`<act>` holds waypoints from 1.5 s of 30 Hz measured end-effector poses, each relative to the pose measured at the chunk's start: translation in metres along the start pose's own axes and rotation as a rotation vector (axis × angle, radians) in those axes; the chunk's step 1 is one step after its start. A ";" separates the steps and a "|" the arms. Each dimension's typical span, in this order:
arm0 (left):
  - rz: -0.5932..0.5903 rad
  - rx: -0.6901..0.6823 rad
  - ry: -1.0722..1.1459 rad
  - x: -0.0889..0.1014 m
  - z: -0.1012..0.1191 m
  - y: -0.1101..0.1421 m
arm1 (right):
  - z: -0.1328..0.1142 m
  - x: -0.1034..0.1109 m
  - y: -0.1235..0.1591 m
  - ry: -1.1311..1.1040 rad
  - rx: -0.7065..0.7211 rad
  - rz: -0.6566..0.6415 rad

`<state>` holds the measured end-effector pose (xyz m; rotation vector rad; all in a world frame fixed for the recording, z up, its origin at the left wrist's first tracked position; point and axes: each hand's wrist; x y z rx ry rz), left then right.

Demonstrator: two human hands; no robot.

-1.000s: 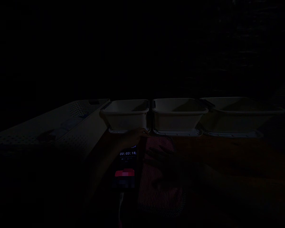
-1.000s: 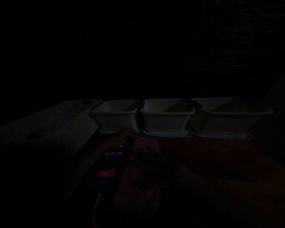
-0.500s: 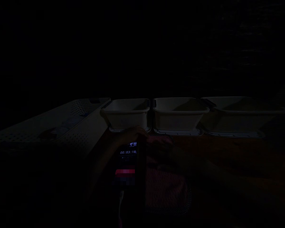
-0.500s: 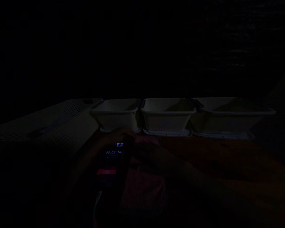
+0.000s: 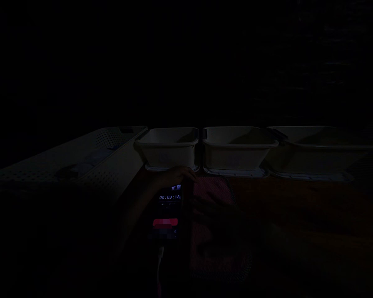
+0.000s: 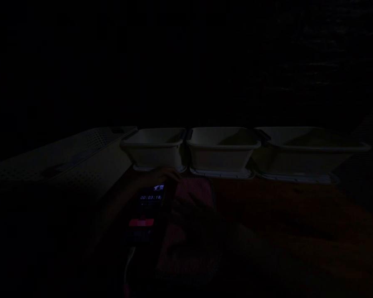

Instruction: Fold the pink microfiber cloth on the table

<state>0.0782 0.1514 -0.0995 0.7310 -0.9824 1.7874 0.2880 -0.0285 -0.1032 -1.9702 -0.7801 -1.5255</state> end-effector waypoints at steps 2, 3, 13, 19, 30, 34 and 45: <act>-0.011 -0.011 0.015 0.000 -0.002 0.001 | -0.006 0.003 0.002 -0.015 0.006 -0.022; -0.015 -0.009 0.024 0.000 -0.004 0.001 | -0.008 0.004 0.003 -0.018 0.009 -0.035; -0.023 -0.004 0.051 0.001 -0.003 -0.001 | -0.017 0.008 -0.002 -0.090 0.052 -0.035; -0.034 0.022 0.067 0.001 -0.001 -0.001 | -0.023 0.015 -0.003 -0.127 0.114 -0.015; -0.016 0.021 0.085 0.000 -0.003 0.000 | -0.030 0.026 -0.001 -0.210 0.151 0.059; -0.002 0.041 0.066 -0.001 -0.002 0.000 | -0.019 0.028 -0.004 -0.226 0.036 0.142; 0.004 0.066 0.039 -0.002 0.006 -0.002 | -0.023 -0.007 -0.013 -0.063 -0.197 0.165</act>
Point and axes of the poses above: each hand's wrist, its own y-axis away from the middle knuckle, its own x-axis out of the back of the hand, z = x × y, and after that the axes turned 9 degrees about -x, right-handed
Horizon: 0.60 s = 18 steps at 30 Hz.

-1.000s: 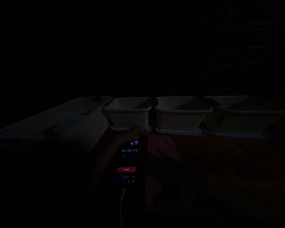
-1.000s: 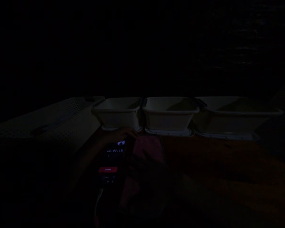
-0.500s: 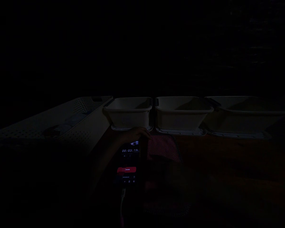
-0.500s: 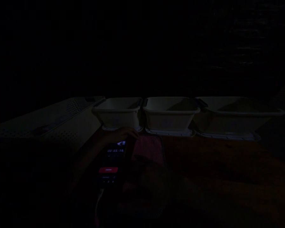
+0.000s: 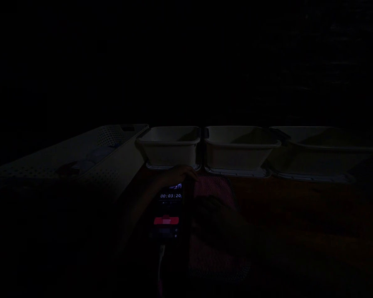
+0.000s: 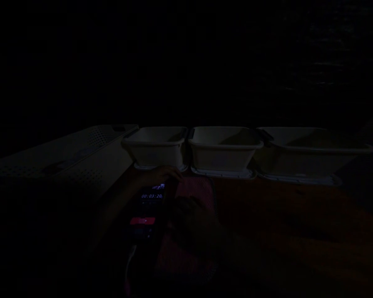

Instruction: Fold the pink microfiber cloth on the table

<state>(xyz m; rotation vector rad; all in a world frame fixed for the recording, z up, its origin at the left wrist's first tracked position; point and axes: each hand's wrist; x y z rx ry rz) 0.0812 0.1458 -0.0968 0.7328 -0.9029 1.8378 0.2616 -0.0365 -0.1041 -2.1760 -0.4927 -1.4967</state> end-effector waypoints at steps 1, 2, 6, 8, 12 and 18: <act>-0.004 -0.004 0.000 0.000 -0.001 0.000 | -0.001 0.000 0.002 0.022 -0.005 -0.027; -0.008 -0.007 -0.001 -0.001 -0.003 -0.001 | -0.001 -0.001 0.004 0.038 -0.008 -0.058; -0.006 -0.006 -0.002 -0.002 -0.008 0.000 | 0.002 -0.008 0.009 0.080 0.004 -0.104; 0.002 -0.010 -0.002 -0.002 -0.009 0.000 | 0.006 -0.016 0.009 0.101 0.038 -0.102; -0.004 -0.027 0.010 -0.002 -0.009 0.000 | 0.011 -0.027 0.006 0.141 0.082 -0.112; 0.007 -0.017 0.019 -0.002 -0.006 0.000 | 0.006 -0.021 0.011 0.148 0.196 -0.083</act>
Point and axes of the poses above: each hand's wrist, its own y-axis away from the middle knuckle, its own x-axis out of the back of the hand, z = x × y, and after that the axes turned 9 degrees about -x, right-handed
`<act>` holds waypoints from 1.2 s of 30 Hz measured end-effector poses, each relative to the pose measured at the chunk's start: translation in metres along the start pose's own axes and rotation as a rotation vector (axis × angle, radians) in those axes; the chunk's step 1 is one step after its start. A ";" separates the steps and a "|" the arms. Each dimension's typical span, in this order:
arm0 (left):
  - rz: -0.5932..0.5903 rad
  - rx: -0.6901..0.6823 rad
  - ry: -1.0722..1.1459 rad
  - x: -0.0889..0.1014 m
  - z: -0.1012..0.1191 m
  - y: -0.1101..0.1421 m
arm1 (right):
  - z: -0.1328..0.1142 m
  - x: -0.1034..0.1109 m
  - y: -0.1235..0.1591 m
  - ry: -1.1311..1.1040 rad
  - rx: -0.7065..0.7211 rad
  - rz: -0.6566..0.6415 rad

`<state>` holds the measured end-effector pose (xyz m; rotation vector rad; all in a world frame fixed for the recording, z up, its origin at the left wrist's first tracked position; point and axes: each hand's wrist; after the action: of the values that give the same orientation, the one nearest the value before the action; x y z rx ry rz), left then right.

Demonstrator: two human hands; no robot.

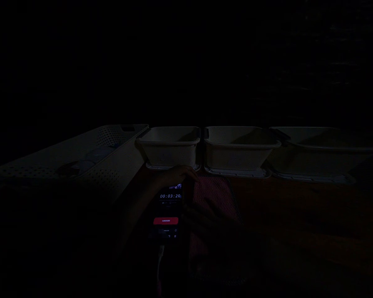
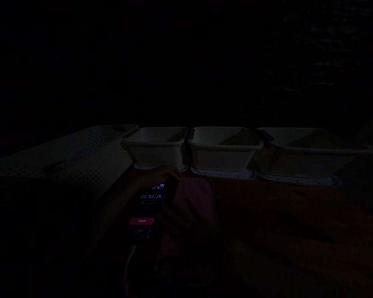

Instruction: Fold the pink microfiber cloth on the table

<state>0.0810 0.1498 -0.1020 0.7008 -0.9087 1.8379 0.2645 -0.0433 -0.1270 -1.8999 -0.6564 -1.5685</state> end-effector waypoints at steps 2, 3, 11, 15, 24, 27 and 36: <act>0.001 -0.008 0.000 0.000 0.000 0.000 | -0.001 -0.003 0.001 0.023 0.021 0.040; -0.001 -0.012 -0.001 0.000 0.000 0.000 | -0.001 -0.005 0.002 0.037 0.034 0.055; -0.013 -0.002 -0.015 0.002 0.006 0.000 | 0.009 0.020 -0.002 -0.102 0.042 0.053; 0.006 0.001 -0.013 0.001 0.009 0.000 | 0.027 0.029 -0.006 -0.092 -0.154 0.079; 0.011 0.009 -0.041 0.000 0.006 -0.001 | 0.027 0.023 -0.004 -0.050 -0.157 -0.046; 0.006 0.020 -0.026 0.000 0.006 -0.002 | 0.019 0.028 -0.002 -0.094 -0.145 -0.060; -0.009 0.029 -0.046 0.001 0.007 -0.002 | 0.001 0.042 0.002 -0.134 -0.087 -0.083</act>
<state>0.0827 0.1450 -0.0972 0.7669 -0.9086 1.8364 0.2749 -0.0435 -0.0857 -2.0799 -0.7438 -1.5529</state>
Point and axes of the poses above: each hand's wrist, its own y-axis away from the middle knuckle, its own x-axis out of the back of the hand, z = x × y, and after that the axes turned 9 degrees about -x, right-handed
